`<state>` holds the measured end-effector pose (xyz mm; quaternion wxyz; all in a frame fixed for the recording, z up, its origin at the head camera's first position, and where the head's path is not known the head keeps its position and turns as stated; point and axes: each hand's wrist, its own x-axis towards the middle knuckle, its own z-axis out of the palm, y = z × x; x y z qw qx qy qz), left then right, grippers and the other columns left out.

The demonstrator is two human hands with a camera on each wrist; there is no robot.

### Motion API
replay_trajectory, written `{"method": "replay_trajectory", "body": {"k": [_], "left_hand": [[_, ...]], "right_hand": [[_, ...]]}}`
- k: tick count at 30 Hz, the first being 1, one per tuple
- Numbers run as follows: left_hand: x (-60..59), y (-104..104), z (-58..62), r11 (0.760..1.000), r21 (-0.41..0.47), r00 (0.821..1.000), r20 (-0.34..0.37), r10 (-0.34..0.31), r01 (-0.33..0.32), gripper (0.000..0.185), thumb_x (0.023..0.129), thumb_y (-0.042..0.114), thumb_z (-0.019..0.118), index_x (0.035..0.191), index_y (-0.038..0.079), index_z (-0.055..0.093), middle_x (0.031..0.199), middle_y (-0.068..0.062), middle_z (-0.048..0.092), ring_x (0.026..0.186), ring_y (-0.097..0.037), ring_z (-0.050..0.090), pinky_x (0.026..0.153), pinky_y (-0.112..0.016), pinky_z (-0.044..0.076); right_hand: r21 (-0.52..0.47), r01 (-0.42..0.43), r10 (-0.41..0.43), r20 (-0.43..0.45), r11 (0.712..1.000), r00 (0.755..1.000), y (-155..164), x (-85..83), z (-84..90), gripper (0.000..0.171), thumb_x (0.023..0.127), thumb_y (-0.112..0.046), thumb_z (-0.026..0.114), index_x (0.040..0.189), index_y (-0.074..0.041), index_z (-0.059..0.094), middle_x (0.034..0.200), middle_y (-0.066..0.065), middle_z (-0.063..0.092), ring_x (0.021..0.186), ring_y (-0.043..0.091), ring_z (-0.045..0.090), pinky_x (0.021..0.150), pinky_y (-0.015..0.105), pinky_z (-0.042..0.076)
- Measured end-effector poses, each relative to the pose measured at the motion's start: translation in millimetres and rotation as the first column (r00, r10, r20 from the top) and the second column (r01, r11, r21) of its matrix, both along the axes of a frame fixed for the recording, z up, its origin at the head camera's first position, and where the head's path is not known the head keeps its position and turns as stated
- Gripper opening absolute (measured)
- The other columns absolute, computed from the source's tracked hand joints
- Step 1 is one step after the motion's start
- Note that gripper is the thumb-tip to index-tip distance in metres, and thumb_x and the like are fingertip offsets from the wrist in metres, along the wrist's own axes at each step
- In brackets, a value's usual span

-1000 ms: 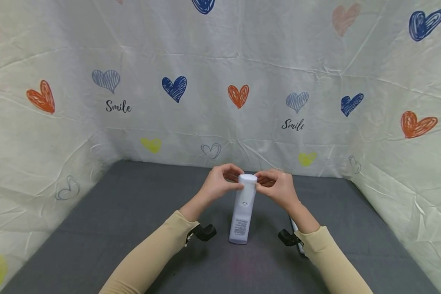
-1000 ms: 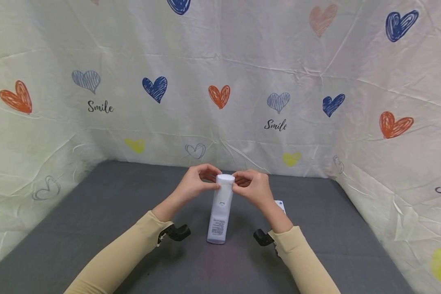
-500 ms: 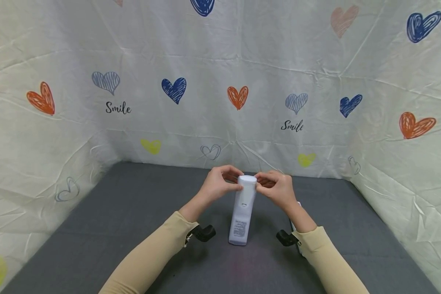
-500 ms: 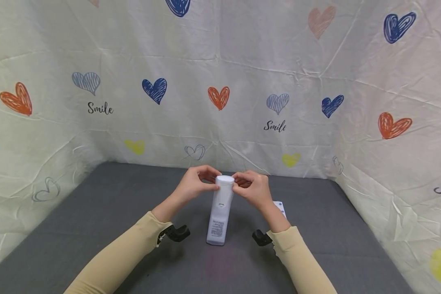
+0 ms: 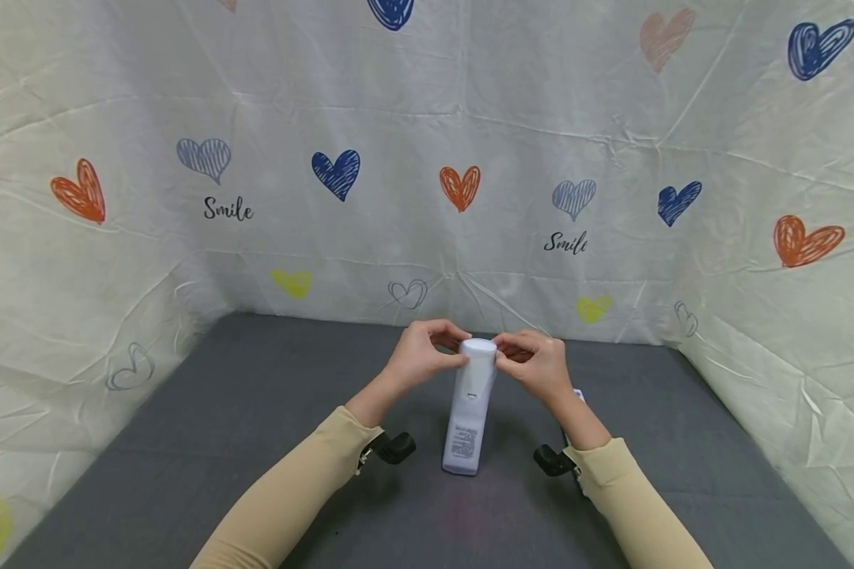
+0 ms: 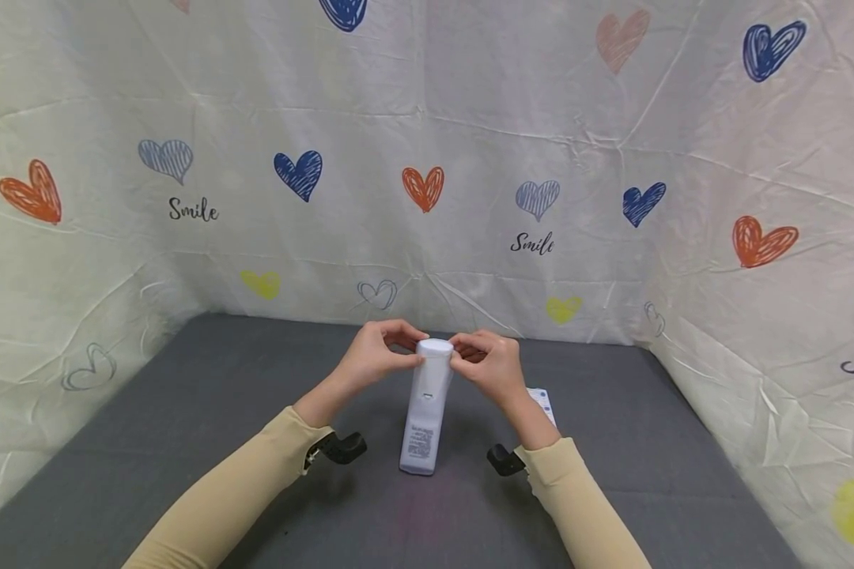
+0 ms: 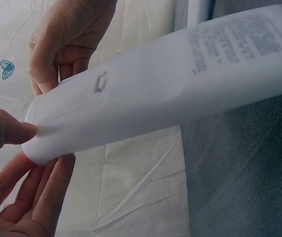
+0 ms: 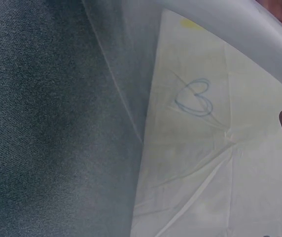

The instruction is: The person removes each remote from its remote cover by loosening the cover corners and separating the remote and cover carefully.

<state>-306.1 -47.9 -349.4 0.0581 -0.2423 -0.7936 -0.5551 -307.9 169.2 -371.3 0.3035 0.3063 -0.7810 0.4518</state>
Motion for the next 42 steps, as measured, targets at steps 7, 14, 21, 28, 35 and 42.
{"method": "replay_trajectory", "body": {"k": [7, 14, 21, 28, 35, 42], "left_hand": [[-1.9, -1, 1.5, 0.997, -0.073, 0.997, -0.08, -0.002, -0.004, 0.023, 0.075, 0.008, 0.075, 0.098, 0.011, 0.071, 0.09, -0.005, 0.07, 0.08, -0.015, 0.065, 0.066, -0.028, 0.055], [-2.2, 1, 0.2, 0.99, -0.137, 0.982, -0.189, 0.011, -0.038, 0.021, 0.076, 0.007, 0.074, 0.096, 0.009, 0.07, 0.089, -0.004, 0.068, 0.076, -0.012, 0.065, 0.065, -0.024, 0.056], [-2.9, 2, -3.4, 0.989, -0.138, 0.965, -0.26, 0.021, -0.058, 0.018, 0.076, 0.005, 0.071, 0.093, 0.008, 0.07, 0.088, -0.004, 0.067, 0.074, -0.011, 0.065, 0.063, -0.021, 0.055], [-2.3, 0, -2.0, 0.984, -0.164, 0.946, -0.323, 0.009, -0.065, 0.014, 0.077, 0.003, 0.069, 0.091, 0.007, 0.07, 0.087, -0.004, 0.065, 0.073, -0.011, 0.064, 0.062, -0.019, 0.055], [-2.7, -1, -3.9, 0.98, -0.182, 0.922, -0.386, 0.006, -0.083, 0.011, 0.079, 0.001, 0.066, 0.088, 0.006, 0.07, 0.086, -0.005, 0.065, 0.073, -0.011, 0.065, 0.062, -0.016, 0.054], [-3.2, 1, -5.4, 0.987, -0.131, 0.915, -0.402, 0.028, -0.088, 0.011, 0.077, 0.0, 0.066, 0.086, 0.005, 0.071, 0.085, -0.005, 0.065, 0.072, -0.012, 0.066, 0.062, -0.016, 0.054]], "right_hand": [[-0.016, 0.011, -0.01, 0.039, 1.0, 0.999, -1, 2.5, 0.6, 0.015, 0.076, 0.001, 0.071, 0.089, -0.006, 0.075, 0.08, 0.006, 0.07, 0.067, 0.012, 0.068, 0.059, 0.019, 0.056], [-0.017, 0.012, -0.012, 0.035, 1.0, 0.999, -1, 3.4, 0.7, 0.014, 0.077, 0.0, 0.07, 0.09, -0.004, 0.075, 0.08, 0.009, 0.071, 0.068, 0.013, 0.068, 0.06, 0.019, 0.056], [-0.022, 0.017, -0.016, 0.052, 1.0, 0.999, -3, 2.8, 0.3, 0.015, 0.076, 0.001, 0.07, 0.09, -0.003, 0.075, 0.081, 0.011, 0.071, 0.069, 0.011, 0.068, 0.06, 0.018, 0.056], [-0.02, 0.016, -0.015, 0.05, 1.0, 0.999, -10, 15.9, 12.4, 0.016, 0.075, 0.009, 0.069, 0.09, 0.006, 0.072, 0.08, 0.018, 0.069, 0.069, 0.026, 0.069, 0.061, 0.025, 0.058], [0.008, 0.02, -0.02, 0.038, 1.0, 0.999, -16, 30.2, 24.2, 0.014, 0.076, 0.009, 0.069, 0.089, 0.008, 0.071, 0.08, 0.02, 0.069, 0.069, 0.029, 0.068, 0.062, 0.026, 0.058], [-0.011, -0.009, 0.009, 0.042, 1.0, 0.999, -14, 26.5, 23.2, 0.014, 0.076, 0.01, 0.069, 0.09, 0.008, 0.072, 0.08, 0.02, 0.069, 0.069, 0.029, 0.068, 0.062, 0.025, 0.058]]}}
